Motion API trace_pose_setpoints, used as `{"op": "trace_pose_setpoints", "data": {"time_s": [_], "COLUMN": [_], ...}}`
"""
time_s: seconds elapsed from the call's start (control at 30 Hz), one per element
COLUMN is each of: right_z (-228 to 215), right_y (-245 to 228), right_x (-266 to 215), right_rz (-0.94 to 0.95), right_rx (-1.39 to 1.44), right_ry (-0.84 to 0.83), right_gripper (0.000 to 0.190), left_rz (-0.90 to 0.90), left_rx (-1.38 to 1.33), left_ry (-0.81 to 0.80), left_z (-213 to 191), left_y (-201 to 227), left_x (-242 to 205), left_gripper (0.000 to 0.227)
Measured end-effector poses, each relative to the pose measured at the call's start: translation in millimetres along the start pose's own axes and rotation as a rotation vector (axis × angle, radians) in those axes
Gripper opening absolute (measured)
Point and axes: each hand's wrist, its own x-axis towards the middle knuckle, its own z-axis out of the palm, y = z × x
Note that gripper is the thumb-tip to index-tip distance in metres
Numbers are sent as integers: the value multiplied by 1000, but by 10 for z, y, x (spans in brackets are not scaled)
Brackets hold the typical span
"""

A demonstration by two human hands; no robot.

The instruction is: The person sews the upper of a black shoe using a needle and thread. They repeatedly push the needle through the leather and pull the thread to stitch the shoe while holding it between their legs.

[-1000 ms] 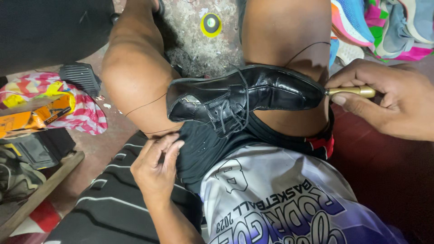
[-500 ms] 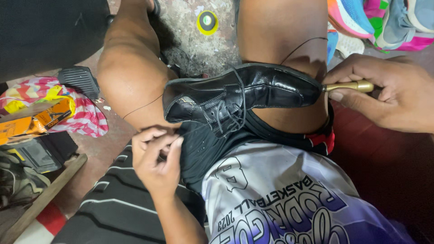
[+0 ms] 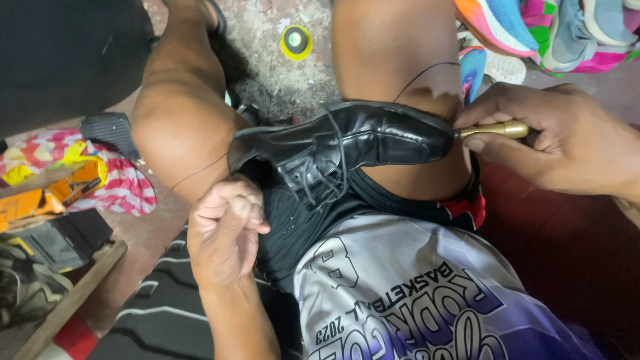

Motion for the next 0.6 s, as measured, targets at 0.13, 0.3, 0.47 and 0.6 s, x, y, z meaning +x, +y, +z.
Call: {"op": "trace_pose_setpoints", "data": {"time_s": [0.13, 0.3, 0.47, 0.6], "right_z": [-8, -32, -47, -45], "right_y": [-62, -128, -231, -357], "right_x": [12, 37, 37, 2], "right_rz": [10, 53, 27, -22], "right_rx": [51, 70, -32, -129], "right_ry": [-20, -45, -33, -13], "right_gripper": [24, 25, 18, 17], "left_rz": [-67, 1, 261, 278], "left_rx": [270, 815, 1195, 1308], "left_ry": [6, 8, -290, -455], "left_z": [209, 515, 635, 619], "left_y": [97, 125, 187, 185], "left_x": [118, 198, 403, 576], "left_gripper": [15, 14, 21, 32]}}
